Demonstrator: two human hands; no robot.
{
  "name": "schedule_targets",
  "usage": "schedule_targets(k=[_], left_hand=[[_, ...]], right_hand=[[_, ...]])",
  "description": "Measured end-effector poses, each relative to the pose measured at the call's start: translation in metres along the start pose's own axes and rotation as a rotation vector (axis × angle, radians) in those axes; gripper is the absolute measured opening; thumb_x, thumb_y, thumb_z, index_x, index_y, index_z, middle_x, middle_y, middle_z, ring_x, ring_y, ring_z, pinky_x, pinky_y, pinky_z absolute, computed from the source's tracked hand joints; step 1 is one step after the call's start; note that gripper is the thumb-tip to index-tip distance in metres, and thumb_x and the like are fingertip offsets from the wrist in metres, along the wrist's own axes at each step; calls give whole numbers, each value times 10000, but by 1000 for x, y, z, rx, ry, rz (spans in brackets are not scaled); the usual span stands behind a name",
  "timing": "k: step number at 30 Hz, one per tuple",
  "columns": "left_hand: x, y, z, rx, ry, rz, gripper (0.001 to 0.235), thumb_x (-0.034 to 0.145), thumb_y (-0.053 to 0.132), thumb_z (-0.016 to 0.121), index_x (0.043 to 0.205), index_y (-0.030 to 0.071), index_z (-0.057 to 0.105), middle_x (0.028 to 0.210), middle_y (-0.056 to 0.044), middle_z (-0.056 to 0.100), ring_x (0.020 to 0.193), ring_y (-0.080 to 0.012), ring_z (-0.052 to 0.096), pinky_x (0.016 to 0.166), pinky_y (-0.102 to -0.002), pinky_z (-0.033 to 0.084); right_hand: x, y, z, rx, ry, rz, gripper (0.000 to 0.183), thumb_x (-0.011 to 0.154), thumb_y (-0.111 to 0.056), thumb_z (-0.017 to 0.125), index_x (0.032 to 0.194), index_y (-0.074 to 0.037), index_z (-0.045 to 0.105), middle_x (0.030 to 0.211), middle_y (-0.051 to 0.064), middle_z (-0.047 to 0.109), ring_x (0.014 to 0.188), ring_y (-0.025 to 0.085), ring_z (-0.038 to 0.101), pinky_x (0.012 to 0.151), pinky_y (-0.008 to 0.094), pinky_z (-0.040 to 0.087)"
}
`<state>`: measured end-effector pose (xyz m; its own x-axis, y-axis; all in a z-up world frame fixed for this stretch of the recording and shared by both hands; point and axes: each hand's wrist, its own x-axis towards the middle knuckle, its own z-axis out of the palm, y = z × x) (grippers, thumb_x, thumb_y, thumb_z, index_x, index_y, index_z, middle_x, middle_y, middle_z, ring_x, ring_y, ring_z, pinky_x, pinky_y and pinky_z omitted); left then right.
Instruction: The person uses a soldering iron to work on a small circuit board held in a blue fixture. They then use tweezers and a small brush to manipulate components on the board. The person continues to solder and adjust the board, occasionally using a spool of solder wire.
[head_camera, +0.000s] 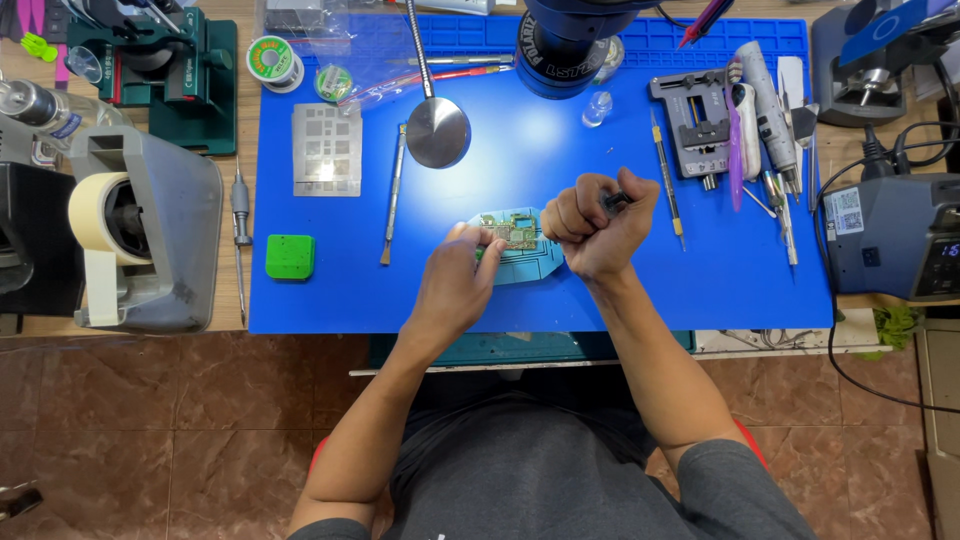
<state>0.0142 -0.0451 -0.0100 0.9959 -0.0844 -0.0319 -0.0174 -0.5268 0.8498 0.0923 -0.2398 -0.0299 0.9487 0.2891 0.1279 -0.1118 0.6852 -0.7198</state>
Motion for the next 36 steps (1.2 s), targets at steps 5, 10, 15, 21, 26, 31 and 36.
schedule_targets(k=[5,10,15,21,26,31,36], left_hand=[[0,1,-2,-10,-7,2,248,1086,234,549,979,59,687,898,-180,647,778,-490,698,689,-527,563],[1,-1,-2,3,-12,3,252,1092,241,546,981,65,688,896,-161,645,766,-466,705,681,-511,567],[0,-2,-2,-14,-21,5,253,1091,237,545,986,58,689,903,-177,644,767,-470,705,685,-521,563],[-1,2,-4,-25,-27,-6,251,1084,249,557,989,58,689,921,-193,651,782,-498,698,687,-541,559],[-2,3,-5,-50,-32,-22,258,1086,264,555,994,66,693,935,-197,654,803,-502,703,712,-537,564],[-2,1,-5,-64,-38,-31,258,1091,269,548,1008,72,693,943,-189,663,805,-480,715,731,-529,568],[-1,0,-8,-197,57,-56,238,1048,275,653,1053,58,749,941,-183,709,848,-452,734,777,-480,562]], right_hand=[[1,1,-1,4,-2,0,547,968,-576,366,561,-223,275,482,-11,141,463,134,112,439,300,106],[1,2,-1,0,4,-3,546,965,-571,365,557,-221,269,480,-8,137,459,138,110,435,300,104],[2,1,-1,-12,14,-10,549,968,-576,371,558,-224,273,484,-11,136,464,134,111,445,300,103],[1,0,0,-12,18,-13,551,978,-571,369,559,-225,279,483,-10,143,465,134,112,447,297,103],[1,-1,2,-11,21,-35,552,988,-564,360,559,-224,290,488,-10,145,473,134,118,454,298,105],[-1,-15,7,-9,45,-85,537,963,-579,353,571,-218,277,504,-14,136,481,132,125,467,302,108],[-9,-43,-2,-633,-1,-386,661,1005,-646,208,698,-120,464,551,29,353,489,173,303,495,314,276]])
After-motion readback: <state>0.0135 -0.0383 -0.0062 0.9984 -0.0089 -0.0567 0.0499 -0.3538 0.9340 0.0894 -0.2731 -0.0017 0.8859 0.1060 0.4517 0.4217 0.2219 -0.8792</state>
